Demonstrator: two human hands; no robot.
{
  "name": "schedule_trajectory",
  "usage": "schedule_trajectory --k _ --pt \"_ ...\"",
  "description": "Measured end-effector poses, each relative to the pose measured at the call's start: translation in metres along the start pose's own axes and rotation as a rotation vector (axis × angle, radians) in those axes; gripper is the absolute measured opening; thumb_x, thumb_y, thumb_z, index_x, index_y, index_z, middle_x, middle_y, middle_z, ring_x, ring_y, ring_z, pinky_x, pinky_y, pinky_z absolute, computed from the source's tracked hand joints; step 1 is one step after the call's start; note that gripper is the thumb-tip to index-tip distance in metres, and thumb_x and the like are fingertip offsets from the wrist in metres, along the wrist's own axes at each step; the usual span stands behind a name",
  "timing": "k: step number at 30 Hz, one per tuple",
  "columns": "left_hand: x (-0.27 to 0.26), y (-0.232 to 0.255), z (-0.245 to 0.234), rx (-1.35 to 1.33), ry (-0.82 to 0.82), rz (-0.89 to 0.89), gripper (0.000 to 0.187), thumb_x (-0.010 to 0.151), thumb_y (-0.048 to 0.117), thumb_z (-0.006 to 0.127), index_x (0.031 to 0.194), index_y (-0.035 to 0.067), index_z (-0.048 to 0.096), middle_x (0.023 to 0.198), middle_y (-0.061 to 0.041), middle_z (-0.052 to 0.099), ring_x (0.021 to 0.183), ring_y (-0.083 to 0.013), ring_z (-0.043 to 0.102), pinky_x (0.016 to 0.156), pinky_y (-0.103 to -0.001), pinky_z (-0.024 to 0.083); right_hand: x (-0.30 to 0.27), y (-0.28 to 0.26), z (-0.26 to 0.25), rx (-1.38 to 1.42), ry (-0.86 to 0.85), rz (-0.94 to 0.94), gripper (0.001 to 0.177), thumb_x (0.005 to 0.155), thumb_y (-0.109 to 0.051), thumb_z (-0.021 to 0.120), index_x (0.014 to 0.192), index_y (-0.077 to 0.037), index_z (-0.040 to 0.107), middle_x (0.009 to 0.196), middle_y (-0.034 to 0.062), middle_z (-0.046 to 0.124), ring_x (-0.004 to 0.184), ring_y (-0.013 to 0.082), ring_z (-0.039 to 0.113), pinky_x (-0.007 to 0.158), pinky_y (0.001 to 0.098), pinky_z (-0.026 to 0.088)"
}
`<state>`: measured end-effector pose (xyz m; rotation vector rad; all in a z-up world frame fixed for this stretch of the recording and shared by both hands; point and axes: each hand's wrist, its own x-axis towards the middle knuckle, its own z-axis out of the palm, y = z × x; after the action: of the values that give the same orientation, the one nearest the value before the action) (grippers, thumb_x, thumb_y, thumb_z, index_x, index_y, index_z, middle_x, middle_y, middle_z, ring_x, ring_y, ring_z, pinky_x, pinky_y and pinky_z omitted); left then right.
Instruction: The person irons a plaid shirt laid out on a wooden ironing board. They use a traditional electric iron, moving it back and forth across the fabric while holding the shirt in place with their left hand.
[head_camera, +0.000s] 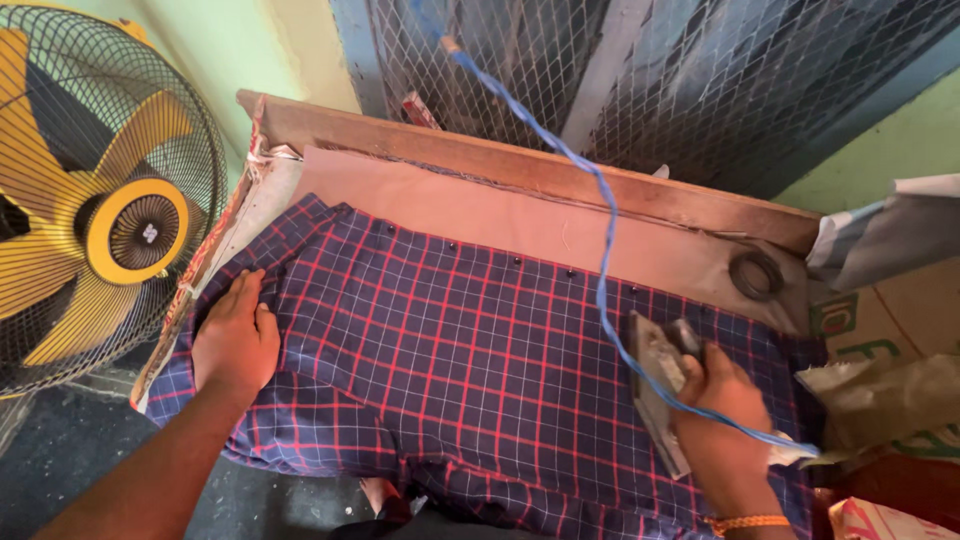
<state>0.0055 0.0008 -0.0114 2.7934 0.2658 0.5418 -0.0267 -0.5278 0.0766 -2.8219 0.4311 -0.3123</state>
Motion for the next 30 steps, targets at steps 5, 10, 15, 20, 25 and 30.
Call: schedule_trajectory --k 5,10,15,20,25,30 --pt "0.0 -0.003 0.003 -0.003 0.007 0.008 0.048 0.099 0.017 0.048 0.146 0.01 0.055 0.15 -0.016 0.057 0.131 -0.0358 0.057 0.107 -0.045 0.046 -0.007 -0.034 0.003 0.078 -0.024 -0.15 0.034 0.099 -0.022 0.056 0.122 0.0 0.065 0.106 0.0267 0.07 0.092 0.0474 0.068 0.076 0.0538 0.055" --pt "0.001 -0.006 0.004 0.001 0.005 0.018 0.049 0.099 0.018 0.048 0.147 0.01 0.054 0.151 -0.015 0.057 0.132 -0.035 0.057 0.109 -0.045 0.046 -0.016 -0.077 0.01 0.138 -0.09 -0.283 0.029 0.095 -0.021 0.059 0.115 -0.001 0.066 0.097 0.0227 0.071 0.087 0.0424 0.07 0.074 0.0516 0.056" --pt "0.0 -0.002 0.003 -0.01 -0.012 -0.009 0.049 0.1 0.018 0.048 0.147 0.011 0.054 0.152 -0.013 0.056 0.132 -0.0344 0.056 0.108 -0.046 0.045 -0.03 -0.121 0.008 0.099 -0.167 -0.407 0.026 0.092 -0.029 0.066 0.105 -0.007 0.07 0.095 0.0137 0.073 0.086 0.0324 0.073 0.072 0.0462 0.058" --pt "0.0 0.0 -0.001 -0.011 -0.012 -0.026 0.048 0.099 0.019 0.048 0.146 0.012 0.055 0.151 -0.012 0.056 0.132 -0.0339 0.056 0.107 -0.045 0.046 -0.04 -0.147 0.012 0.086 -0.048 -0.802 0.021 0.087 -0.03 0.072 0.101 -0.016 0.079 0.099 0.0089 0.073 0.091 0.0281 0.073 0.069 0.0431 0.058" --pt "0.0 0.002 -0.003 -0.015 -0.009 -0.037 0.047 0.099 0.018 0.049 0.145 0.013 0.055 0.151 -0.011 0.057 0.132 -0.0332 0.056 0.107 -0.045 0.046 -0.049 -0.152 0.021 0.169 -0.153 -0.922 0.017 0.088 -0.022 0.067 0.1 -0.012 0.074 0.113 0.0113 0.07 0.103 0.0315 0.068 0.083 0.044 0.054" --pt "0.0 0.001 -0.002 -0.029 -0.011 -0.048 0.047 0.099 0.018 0.05 0.145 0.013 0.055 0.151 -0.011 0.057 0.133 -0.0324 0.056 0.108 -0.044 0.046 -0.057 -0.157 0.018 0.218 -0.3 -0.816 0.032 0.093 -0.023 0.064 0.115 -0.001 0.062 0.106 0.0161 0.067 0.097 0.0359 0.065 0.083 0.0479 0.051"
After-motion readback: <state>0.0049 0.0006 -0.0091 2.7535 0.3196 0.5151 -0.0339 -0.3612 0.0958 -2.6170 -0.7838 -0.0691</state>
